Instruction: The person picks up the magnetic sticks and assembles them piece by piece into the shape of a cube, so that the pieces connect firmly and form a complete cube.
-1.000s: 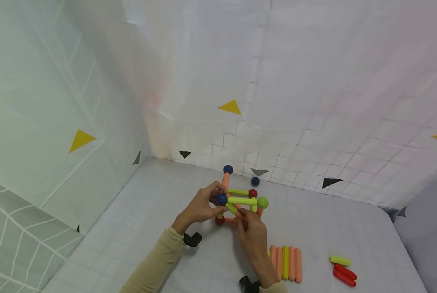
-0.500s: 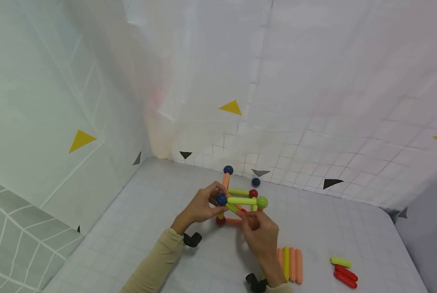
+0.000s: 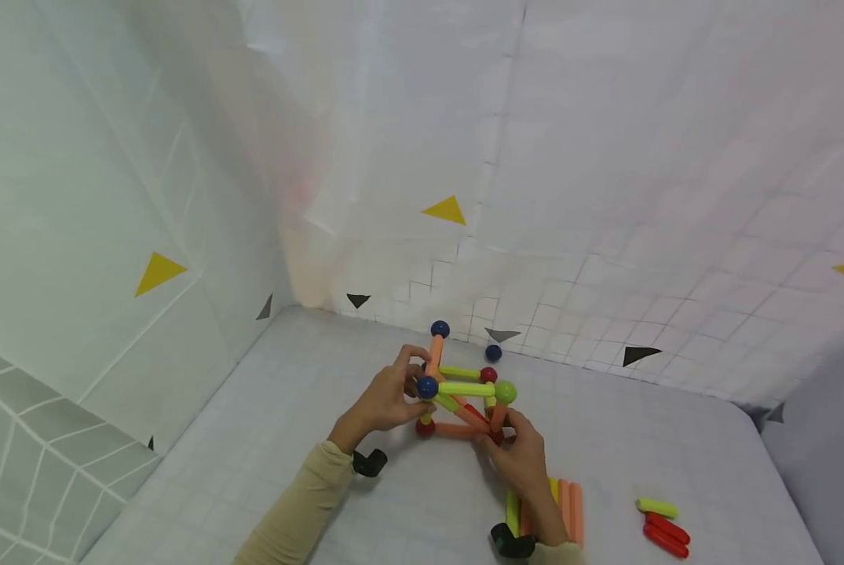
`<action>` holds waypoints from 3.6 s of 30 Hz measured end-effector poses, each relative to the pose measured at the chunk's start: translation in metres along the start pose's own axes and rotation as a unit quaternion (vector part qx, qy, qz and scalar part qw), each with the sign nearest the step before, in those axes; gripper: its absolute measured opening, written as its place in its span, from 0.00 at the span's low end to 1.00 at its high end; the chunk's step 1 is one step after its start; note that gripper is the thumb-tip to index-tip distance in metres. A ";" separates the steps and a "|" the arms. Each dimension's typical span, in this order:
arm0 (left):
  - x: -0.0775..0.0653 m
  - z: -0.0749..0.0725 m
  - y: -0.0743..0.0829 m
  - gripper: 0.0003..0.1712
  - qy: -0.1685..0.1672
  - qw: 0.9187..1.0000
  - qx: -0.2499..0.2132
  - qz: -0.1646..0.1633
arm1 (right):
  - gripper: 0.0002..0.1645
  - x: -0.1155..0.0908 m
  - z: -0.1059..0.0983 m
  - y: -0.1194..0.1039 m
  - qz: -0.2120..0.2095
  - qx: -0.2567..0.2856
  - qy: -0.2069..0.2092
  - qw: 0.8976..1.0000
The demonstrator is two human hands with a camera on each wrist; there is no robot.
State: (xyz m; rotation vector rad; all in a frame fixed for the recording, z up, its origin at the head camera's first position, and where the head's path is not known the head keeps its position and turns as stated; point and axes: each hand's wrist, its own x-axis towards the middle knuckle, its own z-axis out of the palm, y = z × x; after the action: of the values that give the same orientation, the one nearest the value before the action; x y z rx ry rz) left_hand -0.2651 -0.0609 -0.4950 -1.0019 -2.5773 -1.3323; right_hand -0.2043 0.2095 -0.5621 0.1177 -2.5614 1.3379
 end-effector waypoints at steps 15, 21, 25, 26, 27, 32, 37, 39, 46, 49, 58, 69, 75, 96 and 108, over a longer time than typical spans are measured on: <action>0.001 0.011 -0.013 0.12 0.143 0.986 0.038 -0.082 | 0.17 -0.014 0.010 -0.027 -0.020 -0.048 0.002 0.999; 0.001 0.017 -0.023 0.08 0.184 0.978 -0.016 -0.094 | 0.21 -0.028 0.032 -0.051 -0.049 -0.045 0.006 0.998; 0.000 0.023 -0.032 0.08 0.158 0.978 -0.086 -0.104 | 0.38 -0.040 0.052 -0.062 -0.074 -0.008 0.015 0.997; 0.000 0.024 -0.035 0.09 0.144 0.978 -0.107 -0.108 | 0.43 -0.042 0.057 -0.065 -0.076 0.010 0.008 0.997; 0.000 0.025 -0.036 0.11 0.131 0.976 -0.129 -0.114 | 0.48 -0.044 0.061 -0.067 -0.074 0.031 -0.003 0.997; 0.002 0.024 -0.038 0.20 0.113 0.968 -0.171 -0.146 | 0.53 -0.047 0.070 -0.073 -0.048 0.079 -0.059 0.994; 0.000 0.008 -0.017 0.20 0.167 0.976 -0.112 -0.088 | 0.24 -0.035 0.035 -0.065 -0.031 0.027 -0.023 0.999; -0.002 -0.003 -0.001 0.18 0.156 0.985 -0.061 -0.042 | 0.16 -0.027 0.009 -0.059 0.006 -0.030 -0.026 0.999; -0.005 -0.014 0.046 0.32 0.018 0.978 0.207 0.015 | 0.37 -0.008 -0.055 -0.036 0.145 -0.229 -0.210 0.939; -0.004 -0.010 0.048 0.29 -0.008 0.972 0.236 0.017 | 0.35 -0.008 -0.055 -0.029 0.156 -0.196 -0.255 0.934; -0.005 -0.010 0.039 0.20 -0.033 0.985 0.166 0.041 | 0.18 -0.015 -0.050 -0.024 0.158 -0.154 -0.269 0.937; -0.007 -0.014 0.034 0.17 -0.049 0.991 0.120 0.043 | 0.21 -0.010 -0.072 -0.016 0.170 -0.043 -0.044 0.984; -0.008 -0.018 0.029 0.15 -0.045 0.994 0.089 0.041 | 0.25 -0.008 -0.063 -0.026 0.189 0.067 0.066 0.977; -0.009 -0.024 0.032 0.16 -0.064 0.994 0.083 0.017 | 0.24 0.006 0.004 -0.074 0.135 0.194 0.059 0.970; -0.010 -0.020 0.034 0.14 -0.057 0.993 0.099 0.016 | 0.30 0.006 -0.001 -0.076 0.197 0.227 0.068 0.951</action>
State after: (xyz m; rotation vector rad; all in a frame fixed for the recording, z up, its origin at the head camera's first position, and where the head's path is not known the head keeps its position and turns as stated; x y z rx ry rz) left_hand -0.2421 -0.0672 -0.4622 -1.1072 -2.6971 -1.0165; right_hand -0.1959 0.1672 -0.4995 -0.4121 -2.1877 1.9863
